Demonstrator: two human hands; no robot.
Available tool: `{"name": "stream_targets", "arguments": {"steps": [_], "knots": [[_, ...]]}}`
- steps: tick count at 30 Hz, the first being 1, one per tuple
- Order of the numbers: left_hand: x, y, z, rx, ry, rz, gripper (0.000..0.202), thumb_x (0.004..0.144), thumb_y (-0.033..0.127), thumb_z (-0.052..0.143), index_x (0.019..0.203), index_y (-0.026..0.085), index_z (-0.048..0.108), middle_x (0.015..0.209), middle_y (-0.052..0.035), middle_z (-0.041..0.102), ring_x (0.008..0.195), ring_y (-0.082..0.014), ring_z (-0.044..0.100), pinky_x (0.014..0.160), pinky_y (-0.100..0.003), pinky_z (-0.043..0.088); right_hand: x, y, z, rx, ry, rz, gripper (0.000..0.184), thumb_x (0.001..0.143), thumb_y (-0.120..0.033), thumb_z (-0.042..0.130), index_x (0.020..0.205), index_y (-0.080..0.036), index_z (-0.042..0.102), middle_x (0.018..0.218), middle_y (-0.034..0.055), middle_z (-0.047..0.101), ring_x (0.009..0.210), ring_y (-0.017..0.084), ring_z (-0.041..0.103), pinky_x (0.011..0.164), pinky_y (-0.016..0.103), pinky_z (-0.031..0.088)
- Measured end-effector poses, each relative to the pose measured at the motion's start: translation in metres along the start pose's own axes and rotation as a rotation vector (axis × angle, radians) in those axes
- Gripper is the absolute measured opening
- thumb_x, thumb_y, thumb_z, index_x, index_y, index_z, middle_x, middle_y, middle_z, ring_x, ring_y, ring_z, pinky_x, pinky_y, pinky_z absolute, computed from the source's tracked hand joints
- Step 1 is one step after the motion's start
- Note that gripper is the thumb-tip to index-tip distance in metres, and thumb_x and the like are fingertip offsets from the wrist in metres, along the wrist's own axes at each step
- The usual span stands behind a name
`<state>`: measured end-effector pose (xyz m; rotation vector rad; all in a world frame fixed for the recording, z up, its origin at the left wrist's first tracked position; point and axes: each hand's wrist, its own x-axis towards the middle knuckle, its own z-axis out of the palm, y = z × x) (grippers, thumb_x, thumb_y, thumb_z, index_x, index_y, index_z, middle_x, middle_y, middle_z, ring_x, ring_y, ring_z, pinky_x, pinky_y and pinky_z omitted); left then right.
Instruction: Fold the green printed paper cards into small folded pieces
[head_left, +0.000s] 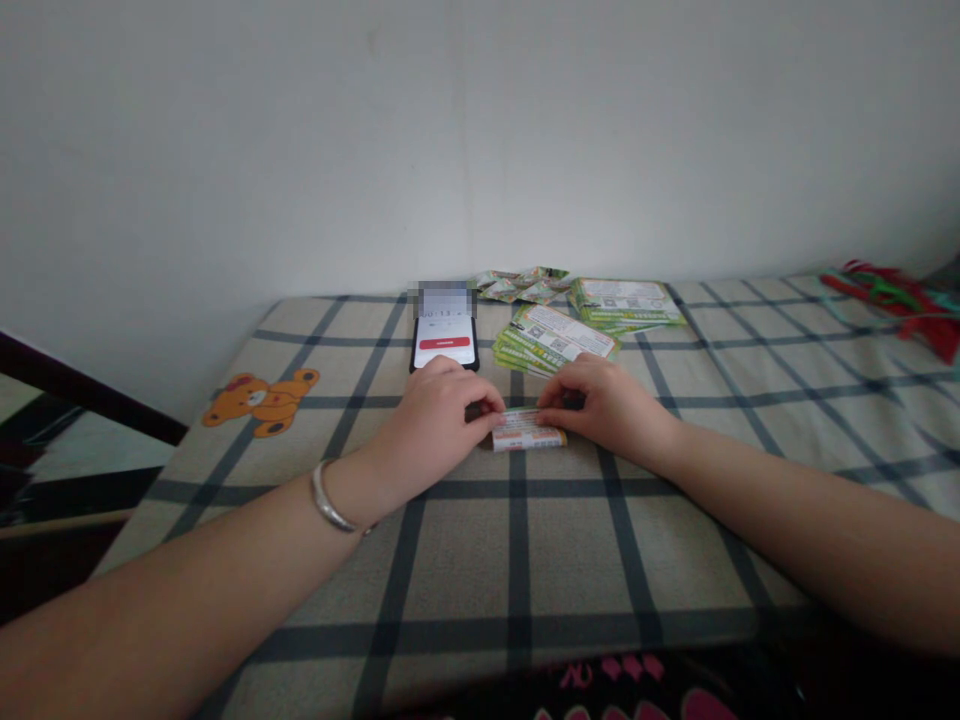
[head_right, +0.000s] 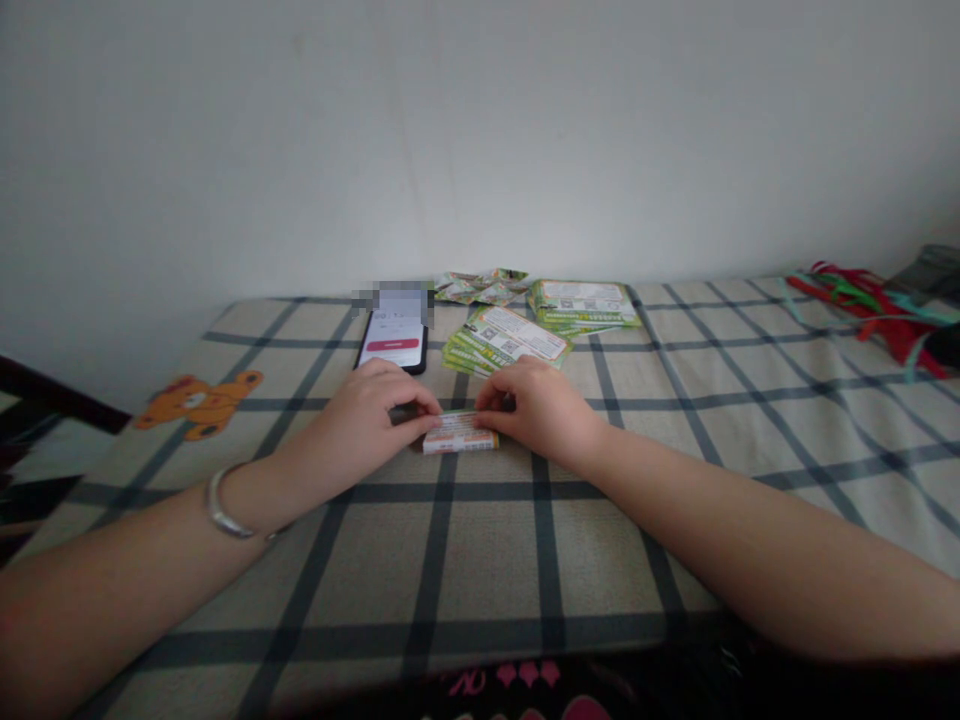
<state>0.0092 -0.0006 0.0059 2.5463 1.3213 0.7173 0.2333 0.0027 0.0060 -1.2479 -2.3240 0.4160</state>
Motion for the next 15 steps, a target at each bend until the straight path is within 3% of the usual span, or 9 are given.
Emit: {"name": "stream_targets", "arguments": {"steps": [15], "knots": [[0.0002,-0.0012,0.0034,-0.029,-0.029,0.006,0.003,0.078,0.018,0.07,0.08,0.019,0.068,0.078,-0.0013,0.066,0.09,-0.0218,0.053,0.081,-0.035,0.043,0.0008,0.0051,0.0014,-0.045,0.0,-0.038,0.008,0.076,-0.027,0.075,0.079,-0.02,0.072,0.07,-0.0003,0.066,0.07,0.014,0.057,0.065,0.027,0.04]]}}
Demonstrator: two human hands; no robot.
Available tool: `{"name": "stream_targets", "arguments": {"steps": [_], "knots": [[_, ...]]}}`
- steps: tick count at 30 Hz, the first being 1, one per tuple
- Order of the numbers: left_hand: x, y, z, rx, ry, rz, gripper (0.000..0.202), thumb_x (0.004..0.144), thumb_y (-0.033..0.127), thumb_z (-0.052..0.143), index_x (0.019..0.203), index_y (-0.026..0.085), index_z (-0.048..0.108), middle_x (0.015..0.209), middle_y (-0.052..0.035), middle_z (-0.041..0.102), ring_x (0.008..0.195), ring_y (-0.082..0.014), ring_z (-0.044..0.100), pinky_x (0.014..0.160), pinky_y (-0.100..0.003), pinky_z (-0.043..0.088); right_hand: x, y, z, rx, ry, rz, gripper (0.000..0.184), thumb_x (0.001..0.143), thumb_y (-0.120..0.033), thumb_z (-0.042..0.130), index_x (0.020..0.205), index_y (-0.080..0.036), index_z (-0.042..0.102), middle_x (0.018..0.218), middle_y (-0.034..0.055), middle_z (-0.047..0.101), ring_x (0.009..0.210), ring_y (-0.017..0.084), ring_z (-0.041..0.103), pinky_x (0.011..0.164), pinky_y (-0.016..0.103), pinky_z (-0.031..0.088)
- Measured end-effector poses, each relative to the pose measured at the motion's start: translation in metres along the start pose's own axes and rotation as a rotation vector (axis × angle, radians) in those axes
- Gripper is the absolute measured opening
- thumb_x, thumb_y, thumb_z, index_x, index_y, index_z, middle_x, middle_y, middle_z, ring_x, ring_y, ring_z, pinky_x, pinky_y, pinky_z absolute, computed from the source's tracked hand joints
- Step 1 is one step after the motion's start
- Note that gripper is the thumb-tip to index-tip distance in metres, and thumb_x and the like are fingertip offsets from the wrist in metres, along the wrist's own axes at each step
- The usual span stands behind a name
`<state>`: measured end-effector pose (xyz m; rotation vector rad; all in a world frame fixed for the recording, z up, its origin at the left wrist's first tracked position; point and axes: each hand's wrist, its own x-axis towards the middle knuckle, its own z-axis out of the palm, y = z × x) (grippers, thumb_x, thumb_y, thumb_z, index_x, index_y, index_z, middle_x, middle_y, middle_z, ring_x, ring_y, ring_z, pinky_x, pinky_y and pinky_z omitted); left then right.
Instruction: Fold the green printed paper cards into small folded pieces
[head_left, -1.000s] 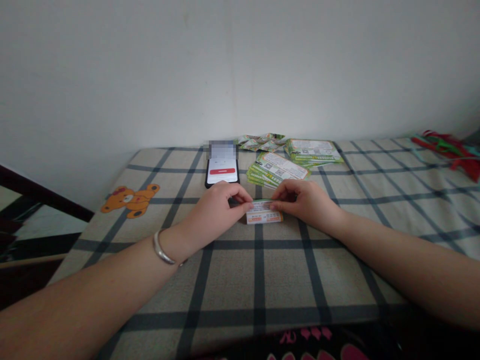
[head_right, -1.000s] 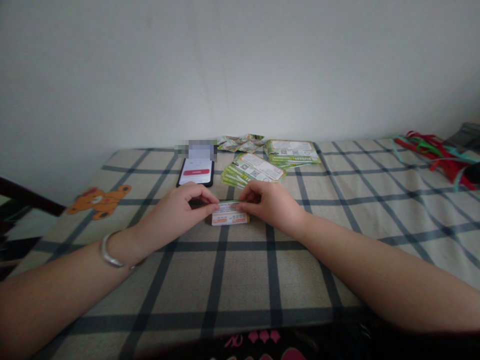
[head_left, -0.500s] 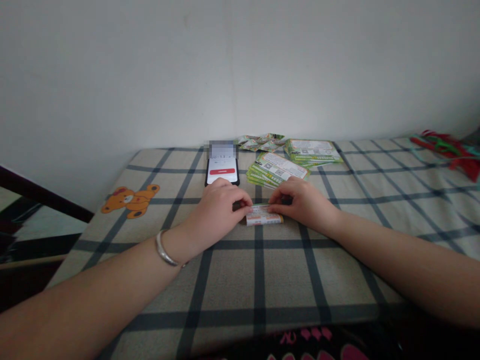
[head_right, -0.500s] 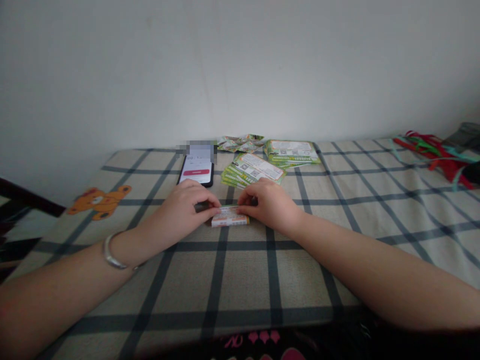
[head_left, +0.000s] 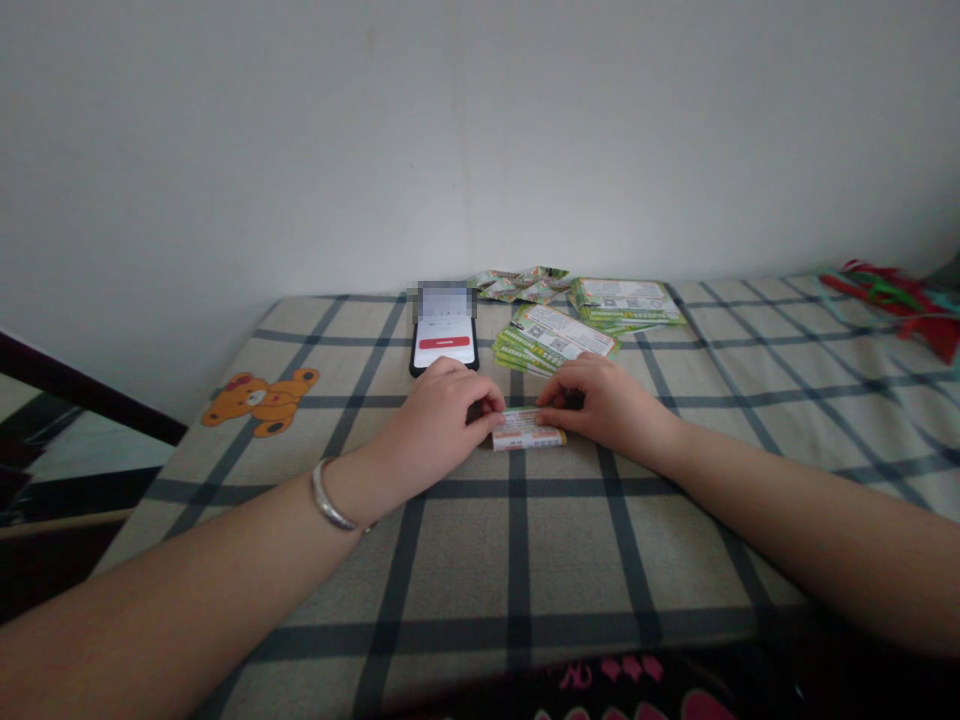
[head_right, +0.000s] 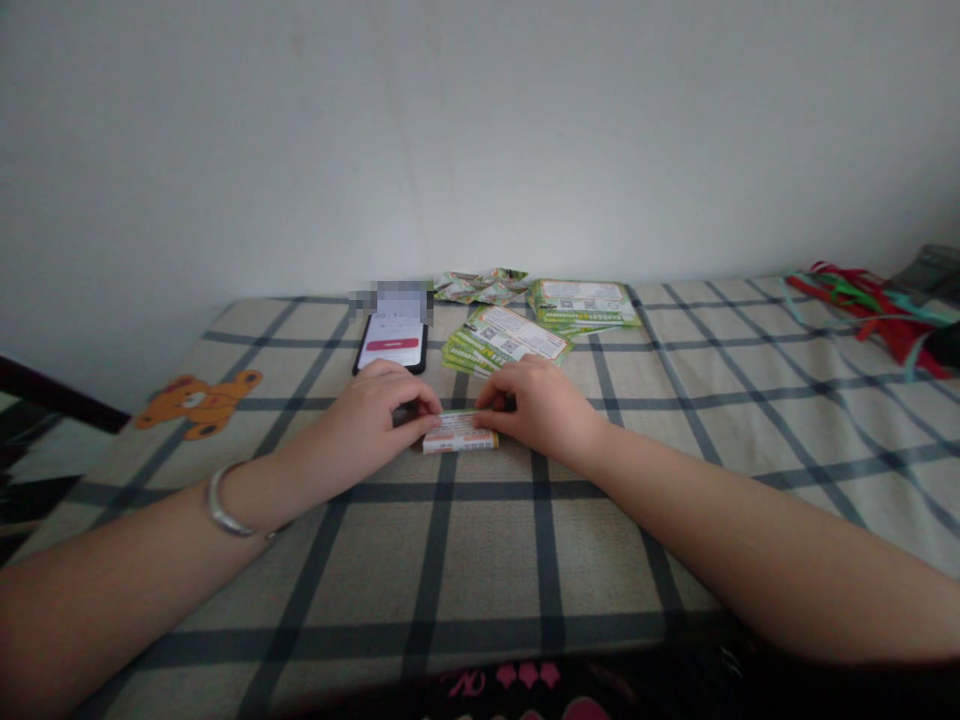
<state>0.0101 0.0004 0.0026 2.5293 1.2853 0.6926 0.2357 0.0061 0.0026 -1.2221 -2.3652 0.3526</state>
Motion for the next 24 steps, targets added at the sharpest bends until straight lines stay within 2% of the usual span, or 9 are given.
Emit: {"name": "stream_targets", "arguments": {"steps": [3,7,12,17,21,24], "knots": [[0.0,0.0,0.001,-0.009,0.013,0.021,0.008,0.078,0.015,0.069,0.084,0.019,0.067,0.077,-0.0008,0.065,0.089,-0.021,0.053,0.08,-0.034,0.043,0.0,0.001,0.0,-0.011,0.012,-0.039,0.009,0.076,-0.027,0.076,0.081,-0.02,0.071,0.073,0.0003,0.066,0.073,0.015,0.057,0.066,0.027,0.041],[0.001,0.001,0.0,-0.004,0.004,0.039,0.004,0.078,0.016,0.069,0.079,0.02,0.068,0.076,-0.0008,0.065,0.087,-0.0203,0.054,0.079,-0.034,0.043,-0.001,0.001,0.0,0.021,0.059,-0.112,0.006,0.08,-0.023,0.072,0.083,-0.02,0.07,0.078,0.0006,0.067,0.076,0.014,0.058,0.07,0.027,0.043],[0.0,0.0,0.001,-0.087,0.031,-0.056,0.008,0.074,0.016,0.073,0.079,0.018,0.067,0.075,-0.0009,0.063,0.082,-0.019,0.056,0.076,-0.033,0.045,-0.003,-0.002,-0.002,0.044,0.085,-0.197,0.004,0.085,-0.021,0.065,0.084,-0.02,0.069,0.084,0.002,0.069,0.085,0.016,0.06,0.078,0.029,0.046],[-0.002,0.001,0.001,-0.22,0.064,-0.086,0.008,0.075,0.016,0.071,0.081,0.019,0.066,0.077,0.0012,0.064,0.076,-0.0153,0.059,0.074,-0.031,0.046,-0.005,-0.004,-0.003,0.075,0.116,-0.151,0.012,0.085,-0.023,0.065,0.096,-0.02,0.069,0.097,0.0034,0.072,0.092,0.017,0.064,0.085,0.03,0.048],[-0.003,0.008,-0.006,-0.262,0.1,-0.075,0.007,0.076,0.014,0.069,0.079,0.019,0.065,0.076,0.0034,0.066,0.073,-0.0129,0.059,0.075,-0.028,0.046,-0.006,-0.006,-0.005,0.109,0.11,-0.069,0.016,0.085,-0.027,0.064,0.097,-0.02,0.07,0.093,0.0036,0.074,0.084,0.015,0.066,0.075,0.027,0.05],[-0.004,0.012,-0.009,-0.273,0.134,-0.074,0.006,0.078,0.014,0.068,0.078,0.018,0.064,0.076,0.0038,0.066,0.072,-0.0115,0.059,0.074,-0.026,0.047,-0.008,-0.007,-0.007,0.121,0.105,-0.062,0.017,0.085,-0.029,0.064,0.097,-0.02,0.07,0.088,0.0027,0.073,0.076,0.013,0.065,0.068,0.025,0.049]]}}
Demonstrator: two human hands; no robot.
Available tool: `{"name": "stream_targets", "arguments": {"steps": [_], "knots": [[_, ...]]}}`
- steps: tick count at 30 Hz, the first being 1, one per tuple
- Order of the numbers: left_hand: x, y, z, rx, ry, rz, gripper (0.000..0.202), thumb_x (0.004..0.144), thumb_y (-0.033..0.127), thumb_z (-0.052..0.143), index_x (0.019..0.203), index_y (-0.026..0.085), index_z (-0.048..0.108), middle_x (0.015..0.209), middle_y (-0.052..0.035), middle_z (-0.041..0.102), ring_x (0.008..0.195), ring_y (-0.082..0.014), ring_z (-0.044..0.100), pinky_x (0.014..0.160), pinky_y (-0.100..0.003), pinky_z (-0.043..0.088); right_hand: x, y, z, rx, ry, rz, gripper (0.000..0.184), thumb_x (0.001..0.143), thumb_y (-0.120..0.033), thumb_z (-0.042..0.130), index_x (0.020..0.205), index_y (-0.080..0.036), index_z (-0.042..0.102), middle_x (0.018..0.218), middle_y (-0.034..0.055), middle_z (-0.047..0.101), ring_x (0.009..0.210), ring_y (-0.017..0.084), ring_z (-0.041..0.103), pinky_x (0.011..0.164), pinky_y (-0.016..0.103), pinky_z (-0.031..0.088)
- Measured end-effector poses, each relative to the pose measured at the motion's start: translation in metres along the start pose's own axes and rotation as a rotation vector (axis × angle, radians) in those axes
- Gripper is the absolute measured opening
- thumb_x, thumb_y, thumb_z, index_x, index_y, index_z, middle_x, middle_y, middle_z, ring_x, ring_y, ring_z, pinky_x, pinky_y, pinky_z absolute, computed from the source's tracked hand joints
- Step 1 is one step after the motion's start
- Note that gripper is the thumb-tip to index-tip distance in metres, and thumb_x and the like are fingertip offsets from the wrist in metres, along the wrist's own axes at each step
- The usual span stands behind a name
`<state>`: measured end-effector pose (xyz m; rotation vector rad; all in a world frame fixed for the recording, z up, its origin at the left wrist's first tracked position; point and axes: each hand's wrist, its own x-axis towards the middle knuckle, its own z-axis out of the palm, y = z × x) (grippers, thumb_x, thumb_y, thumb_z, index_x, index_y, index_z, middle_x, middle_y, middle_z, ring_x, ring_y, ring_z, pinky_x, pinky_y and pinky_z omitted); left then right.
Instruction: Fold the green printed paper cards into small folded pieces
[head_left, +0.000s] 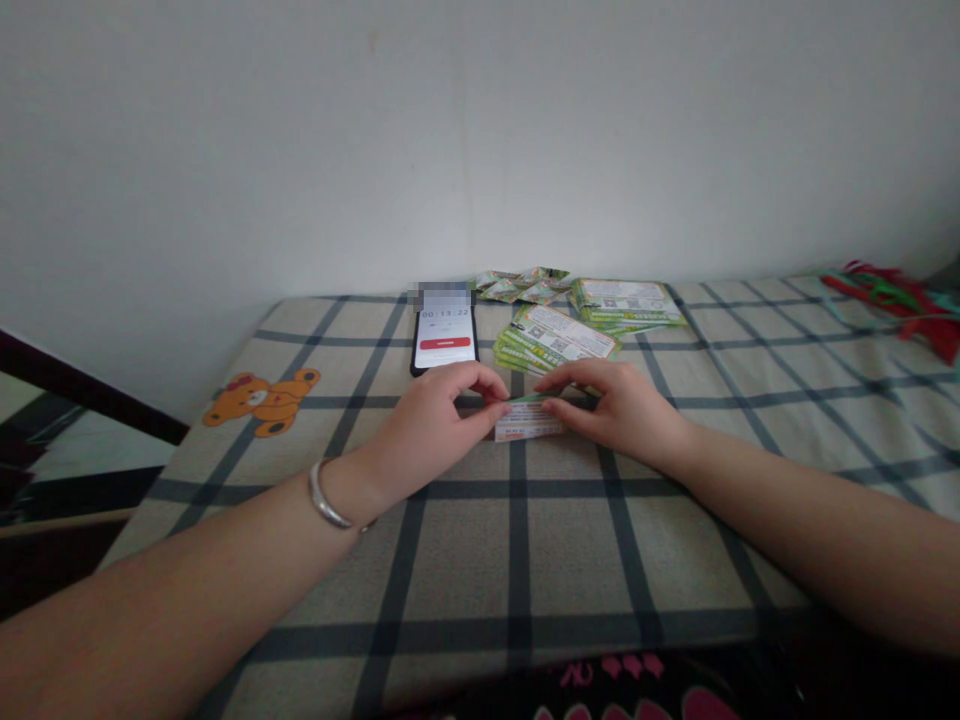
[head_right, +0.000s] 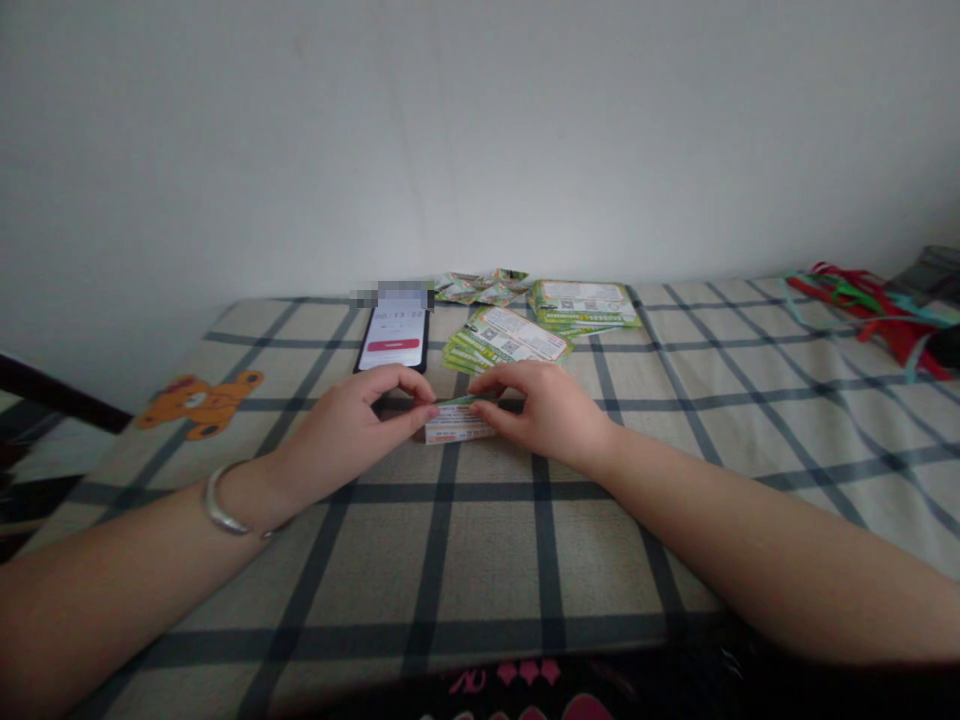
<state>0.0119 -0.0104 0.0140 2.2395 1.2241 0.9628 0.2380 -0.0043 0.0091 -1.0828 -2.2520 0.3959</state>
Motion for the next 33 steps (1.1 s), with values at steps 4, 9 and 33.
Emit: {"name": "stream_targets", "arguments": {"steps": [4,9,33], "knots": [[-0.0018,0.0,-0.0006,-0.011,0.03,0.055,0.007,0.078,0.013,0.067,0.08,0.018,0.063,0.078,0.0037,0.066,0.072,-0.0103,0.059,0.071,-0.023,0.047,-0.0007,0.0001,0.0006,0.006,0.037,-0.022,0.013,0.084,-0.029,0.065,0.091,-0.02,0.07,0.081,0.0012,0.071,0.071,0.012,0.061,0.063,0.023,0.046],[-0.0021,-0.0007,-0.0006,-0.009,0.039,0.131,0.006,0.079,0.013,0.065,0.081,0.018,0.062,0.08,0.0025,0.065,0.073,-0.0099,0.059,0.071,-0.022,0.048,-0.0003,-0.0011,0.0021,0.082,0.057,-0.002,0.007,0.083,-0.025,0.065,0.086,-0.021,0.07,0.076,0.0002,0.069,0.068,0.012,0.06,0.061,0.023,0.045],[-0.0015,-0.0037,0.0023,-0.05,0.068,0.048,0.006,0.081,0.019,0.064,0.086,0.018,0.066,0.084,-0.0006,0.069,0.077,-0.0124,0.062,0.072,-0.026,0.051,-0.0011,-0.0033,0.0058,0.196,0.165,0.053,0.005,0.081,-0.024,0.069,0.082,-0.019,0.071,0.075,0.0014,0.071,0.067,0.013,0.062,0.061,0.024,0.047]]}}
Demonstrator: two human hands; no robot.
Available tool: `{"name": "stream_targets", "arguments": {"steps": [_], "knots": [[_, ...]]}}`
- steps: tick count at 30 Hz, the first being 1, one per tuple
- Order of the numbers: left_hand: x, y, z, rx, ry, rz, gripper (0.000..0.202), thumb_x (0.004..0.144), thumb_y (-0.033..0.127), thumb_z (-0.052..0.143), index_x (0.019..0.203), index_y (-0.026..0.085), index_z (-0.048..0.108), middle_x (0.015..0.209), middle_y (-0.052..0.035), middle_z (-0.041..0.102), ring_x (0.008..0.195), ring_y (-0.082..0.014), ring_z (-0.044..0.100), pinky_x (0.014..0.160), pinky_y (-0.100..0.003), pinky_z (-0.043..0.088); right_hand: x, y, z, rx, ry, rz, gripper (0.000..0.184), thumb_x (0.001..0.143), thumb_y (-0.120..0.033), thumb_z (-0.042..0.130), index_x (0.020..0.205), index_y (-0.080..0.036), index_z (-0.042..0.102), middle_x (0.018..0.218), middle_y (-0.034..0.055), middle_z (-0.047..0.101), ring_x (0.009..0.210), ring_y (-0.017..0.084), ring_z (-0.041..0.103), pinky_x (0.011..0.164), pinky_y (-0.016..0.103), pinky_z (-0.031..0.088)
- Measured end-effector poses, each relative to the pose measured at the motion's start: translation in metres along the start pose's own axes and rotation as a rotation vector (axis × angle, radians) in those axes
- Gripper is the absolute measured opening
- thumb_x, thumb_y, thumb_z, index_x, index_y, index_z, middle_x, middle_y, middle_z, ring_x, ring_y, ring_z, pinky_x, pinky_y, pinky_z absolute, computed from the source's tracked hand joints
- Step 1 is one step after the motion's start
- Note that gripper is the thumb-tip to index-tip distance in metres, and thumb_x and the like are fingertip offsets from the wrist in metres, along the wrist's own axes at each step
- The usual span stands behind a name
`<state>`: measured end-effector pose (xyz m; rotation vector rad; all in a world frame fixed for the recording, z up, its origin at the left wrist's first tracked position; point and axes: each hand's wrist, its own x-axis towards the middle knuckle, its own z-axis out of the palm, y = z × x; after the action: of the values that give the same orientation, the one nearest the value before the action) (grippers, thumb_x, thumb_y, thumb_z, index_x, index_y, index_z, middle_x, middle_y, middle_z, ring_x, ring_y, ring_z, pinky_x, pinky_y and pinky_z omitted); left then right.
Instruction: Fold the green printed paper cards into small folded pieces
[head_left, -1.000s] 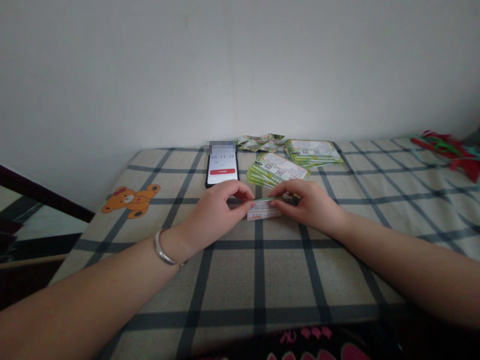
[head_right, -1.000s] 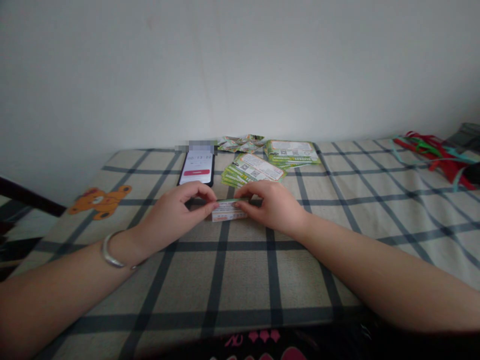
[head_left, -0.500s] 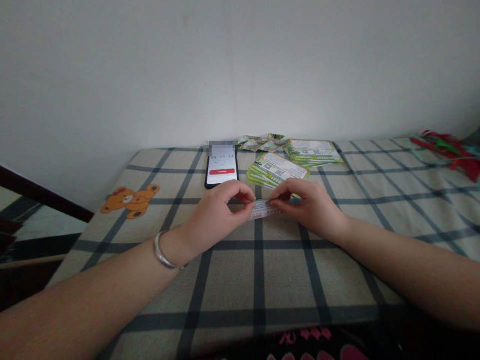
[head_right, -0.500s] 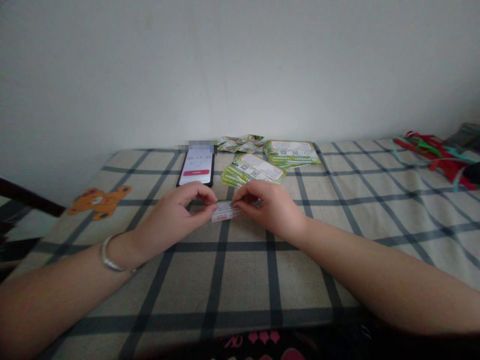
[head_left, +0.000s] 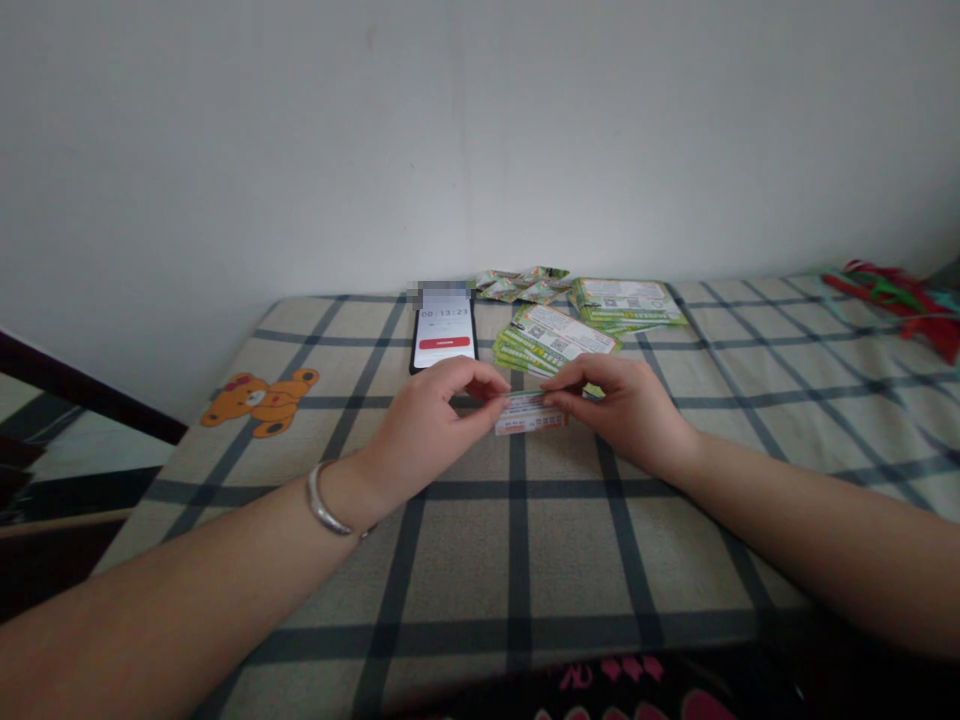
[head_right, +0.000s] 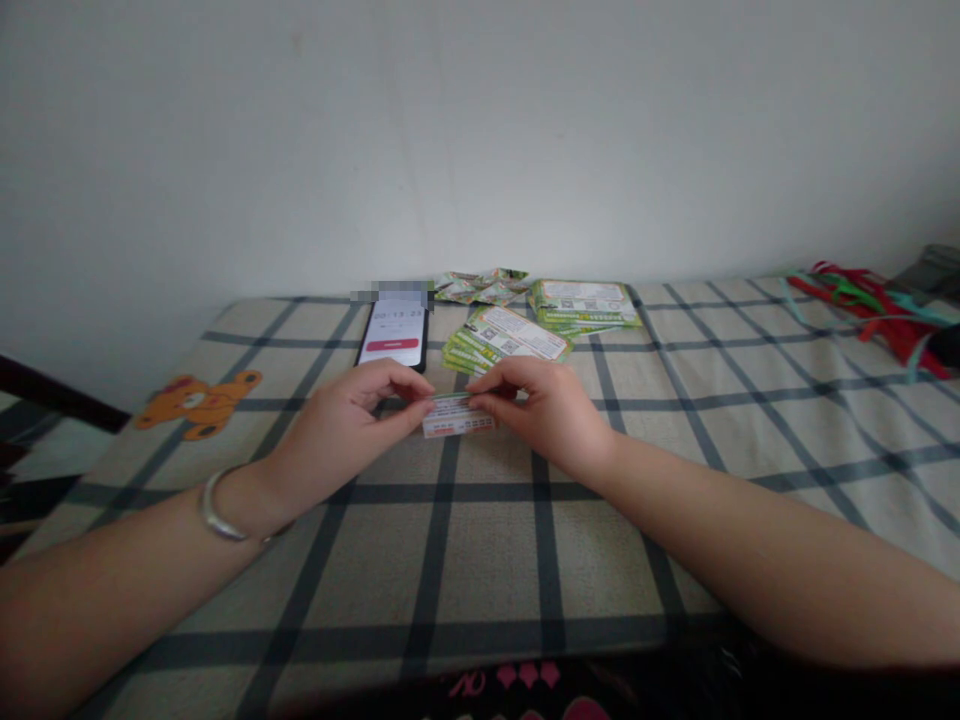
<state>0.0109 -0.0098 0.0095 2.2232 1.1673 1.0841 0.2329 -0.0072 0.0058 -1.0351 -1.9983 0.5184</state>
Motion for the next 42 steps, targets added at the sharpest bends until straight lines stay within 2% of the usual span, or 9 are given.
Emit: {"name": "stream_targets", "arguments": {"steps": [4,14,22,26,31,37,42], "knots": [[0.0,0.001,-0.001,0.032,0.001,-0.005,0.005,0.082,0.021,0.064,0.082,0.019,0.068,0.082,-0.0001,0.069,0.076,-0.0127,0.062,0.074,-0.027,0.051,0.0,0.001,0.001,0.017,0.007,0.035,0.007,0.081,-0.026,0.07,0.081,-0.02,0.073,0.076,0.0016,0.072,0.068,0.013,0.063,0.062,0.025,0.049],[-0.001,-0.007,0.003,-0.087,-0.073,-0.064,0.007,0.083,0.022,0.062,0.088,0.019,0.067,0.086,-0.0007,0.069,0.08,-0.0142,0.065,0.075,-0.029,0.053,0.002,0.004,0.003,0.119,-0.006,0.122,0.006,0.077,-0.026,0.071,0.079,-0.021,0.074,0.075,0.0022,0.074,0.068,0.015,0.066,0.062,0.027,0.053],[0.0,-0.004,-0.002,-0.009,-0.131,0.095,0.011,0.081,0.015,0.061,0.087,0.02,0.068,0.086,-0.0005,0.069,0.08,-0.0129,0.064,0.075,-0.027,0.053,0.006,0.007,0.001,0.305,-0.089,0.241,0.006,0.074,-0.025,0.07,0.076,-0.021,0.074,0.077,0.0018,0.075,0.069,0.015,0.069,0.063,0.027,0.057],[0.0,-0.006,0.0,-0.034,-0.124,0.047,0.011,0.082,0.015,0.06,0.088,0.02,0.068,0.087,-0.0002,0.069,0.077,-0.0121,0.064,0.073,-0.026,0.053,0.006,0.01,0.001,0.333,-0.131,0.263,0.005,0.074,-0.024,0.069,0.076,-0.022,0.073,0.077,0.001,0.076,0.068,0.015,0.07,0.063,0.027,0.057],[0.0,-0.007,0.003,0.002,-0.176,-0.051,0.015,0.078,0.009,0.061,0.085,0.019,0.069,0.084,0.0003,0.069,0.074,-0.0117,0.063,0.069,-0.025,0.051,0.005,0.009,0.003,0.206,-0.161,0.24,0.006,0.075,-0.021,0.069,0.078,-0.021,0.074,0.076,0.0011,0.075,0.067,0.014,0.069,0.06,0.024,0.055],[0.002,-0.004,0.003,0.281,-0.198,0.098,0.011,0.08,0.011,0.063,0.084,0.018,0.07,0.079,-0.0015,0.068,0.08,-0.0167,0.061,0.076,-0.031,0.048,0.005,0.008,0.004,-0.074,-0.173,0.095,0.008,0.078,-0.016,0.069,0.081,-0.02,0.074,0.077,0.001,0.073,0.07,0.013,0.065,0.063,0.024,0.049],[0.002,-0.01,0.005,0.328,-0.207,0.161,0.009,0.083,0.012,0.064,0.085,0.017,0.071,0.081,-0.0033,0.069,0.083,-0.0185,0.06,0.078,-0.033,0.047,0.007,0.009,0.005,-0.185,-0.205,0.005,0.004,0.08,-0.017,0.07,0.081,-0.019,0.073,0.079,0.0019,0.071,0.076,0.014,0.063,0.068,0.025,0.047]]}}
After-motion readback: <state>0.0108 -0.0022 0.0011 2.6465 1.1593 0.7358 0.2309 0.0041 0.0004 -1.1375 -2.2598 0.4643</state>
